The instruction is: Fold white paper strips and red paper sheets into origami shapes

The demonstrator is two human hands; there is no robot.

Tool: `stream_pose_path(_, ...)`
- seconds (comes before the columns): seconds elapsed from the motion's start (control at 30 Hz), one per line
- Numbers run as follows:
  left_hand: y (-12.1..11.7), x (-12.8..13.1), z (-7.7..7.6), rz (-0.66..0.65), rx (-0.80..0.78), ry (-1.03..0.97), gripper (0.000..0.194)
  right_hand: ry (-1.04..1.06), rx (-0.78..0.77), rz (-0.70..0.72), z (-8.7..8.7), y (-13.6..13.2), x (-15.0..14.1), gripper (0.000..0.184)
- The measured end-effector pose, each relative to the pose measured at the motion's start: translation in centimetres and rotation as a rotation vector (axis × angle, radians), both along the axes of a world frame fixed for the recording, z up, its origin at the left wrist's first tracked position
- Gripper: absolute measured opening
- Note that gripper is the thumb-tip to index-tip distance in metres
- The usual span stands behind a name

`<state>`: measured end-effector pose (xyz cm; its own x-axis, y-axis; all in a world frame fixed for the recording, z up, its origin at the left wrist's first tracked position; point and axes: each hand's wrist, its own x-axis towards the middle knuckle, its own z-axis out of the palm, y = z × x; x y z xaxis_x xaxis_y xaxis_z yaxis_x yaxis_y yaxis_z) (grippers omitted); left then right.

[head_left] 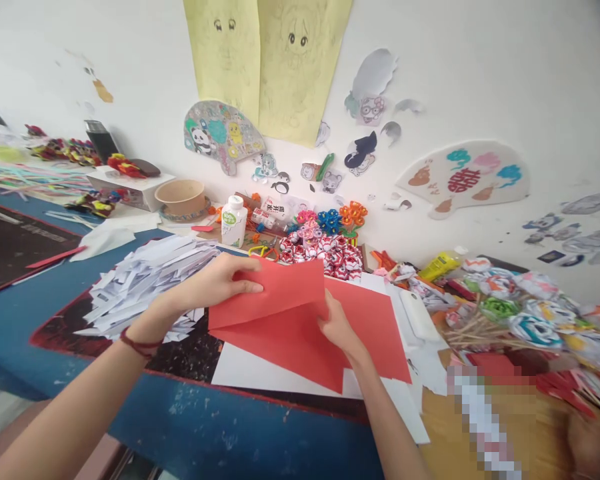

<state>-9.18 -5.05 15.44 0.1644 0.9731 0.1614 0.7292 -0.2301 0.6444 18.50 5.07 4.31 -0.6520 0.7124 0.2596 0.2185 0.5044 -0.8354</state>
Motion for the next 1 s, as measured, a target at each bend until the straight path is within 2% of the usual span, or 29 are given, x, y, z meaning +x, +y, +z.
stream_pose_path(0.07,-0.6,0.1,2.0,0.073,-0.067,-0.229,0.032,0.030,-0.109,0.052,2.4,-0.6,0.6,0.065)
stream_pose_path(0.13,-0.9,0.1,2.9,0.151,-0.167,-0.468,0.035,0.062,-0.268,0.089,4.6,-1.1,1.7,0.073)
stream_pose_path(0.17,-0.9,0.2,3.0,0.182,-0.216,-0.575,0.036,0.045,-0.350,0.093,5.5,-1.1,2.3,0.073)
stream_pose_path(0.23,-0.6,0.3,2.1,0.212,-0.311,-0.732,0.041,0.026,-0.472,0.054,6.4,-0.9,3.5,0.072)
stream_pose_path(0.3,-0.3,0.4,0.1,0.230,-0.391,-0.821,0.045,0.034,-0.565,0.031,6.1,-0.3,4.5,0.069)
stream_pose_path(0.43,-0.5,0.8,-5.6,0.340,-0.510,-0.929,0.047,0.022,-0.652,0.099,3.2,0.8,5.8,0.058)
stream_pose_path(0.53,-1.3,1.0,-9.3,0.473,-0.591,-0.901,0.055,-0.089,-0.659,0.124,1.1,1.2,7.0,0.069)
stream_pose_path(0.6,-1.8,1.0,-10.9,0.532,-0.597,-0.825,0.060,-0.137,-0.675,0.130,0.3,1.6,7.8,0.083)
stream_pose_path(0.73,-2.1,0.8,-12.6,0.559,-0.466,-0.624,0.060,-0.179,-0.619,0.145,0.0,2.2,7.7,0.116)
stream_pose_path(0.8,-2.2,0.9,-13.1,0.544,-0.389,-0.559,0.060,-0.276,-0.537,0.065,0.0,2.3,6.5,0.125)
stream_pose_path(0.9,-2.3,1.3,-13.2,0.479,-0.347,-0.591,0.057,-0.432,-0.385,-0.129,0.1,2.2,3.6,0.119)
stream_pose_path(1.0,-2.6,1.6,-12.9,0.427,-0.349,-0.647,0.054,-0.399,-0.290,-0.170,0.1,2.1,0.3,0.108)
